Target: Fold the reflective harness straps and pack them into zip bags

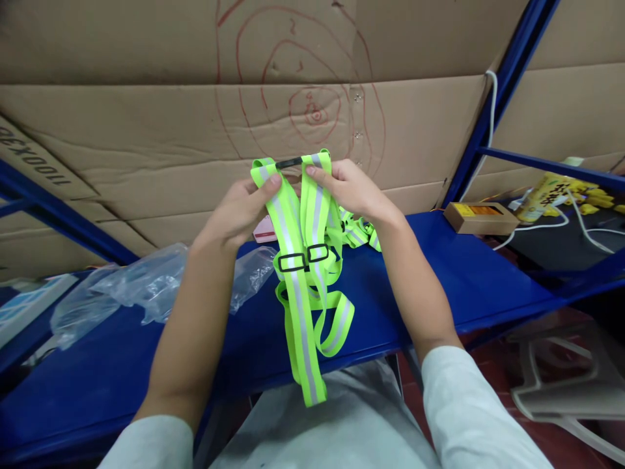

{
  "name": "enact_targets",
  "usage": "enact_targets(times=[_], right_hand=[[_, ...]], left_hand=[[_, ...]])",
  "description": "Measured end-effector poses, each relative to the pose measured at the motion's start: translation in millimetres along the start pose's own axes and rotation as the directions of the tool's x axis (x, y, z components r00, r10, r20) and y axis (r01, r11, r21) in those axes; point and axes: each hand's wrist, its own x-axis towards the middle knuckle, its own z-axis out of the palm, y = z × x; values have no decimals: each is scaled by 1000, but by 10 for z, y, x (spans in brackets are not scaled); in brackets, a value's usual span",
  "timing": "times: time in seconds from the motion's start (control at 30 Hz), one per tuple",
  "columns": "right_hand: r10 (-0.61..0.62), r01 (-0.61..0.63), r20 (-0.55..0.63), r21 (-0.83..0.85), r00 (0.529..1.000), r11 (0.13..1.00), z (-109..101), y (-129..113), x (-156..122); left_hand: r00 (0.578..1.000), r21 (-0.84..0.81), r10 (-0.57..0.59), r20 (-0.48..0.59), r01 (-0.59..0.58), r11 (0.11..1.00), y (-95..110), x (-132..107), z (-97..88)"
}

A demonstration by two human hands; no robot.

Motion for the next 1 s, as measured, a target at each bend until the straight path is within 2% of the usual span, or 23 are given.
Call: enact_targets(times=[0.1,0.23,0.43,0.57,0.8,0.93,1.0], right_hand=[[0,-1,14,66,1000,998,30,-36,-5],[41,-46,25,248,999,968,82,-31,34],[175,-136,-80,355,981,925,198,149,135],[192,-137,-116,369,974,919,275,234,168],[177,-157,1,461,984,873,324,244,186],[163,-173,67,525,984,833,367,226,177],[137,-156,75,512,988,844,390,220,172]], left_hand=[[997,13,66,-41,-66,998,32,-3,58],[984,89,150,-93,-141,986,93,-33,101],[998,80,62,11,-62,995,47,-28,71],[996,65,67,52,-71,995,-6,-4,31],[998,161,67,-12,-64,985,-43,34,-34],[995,81,45,86,-52,995,-19,0,33],[994,4,16,106,-16,1000,-23,-16,73]])
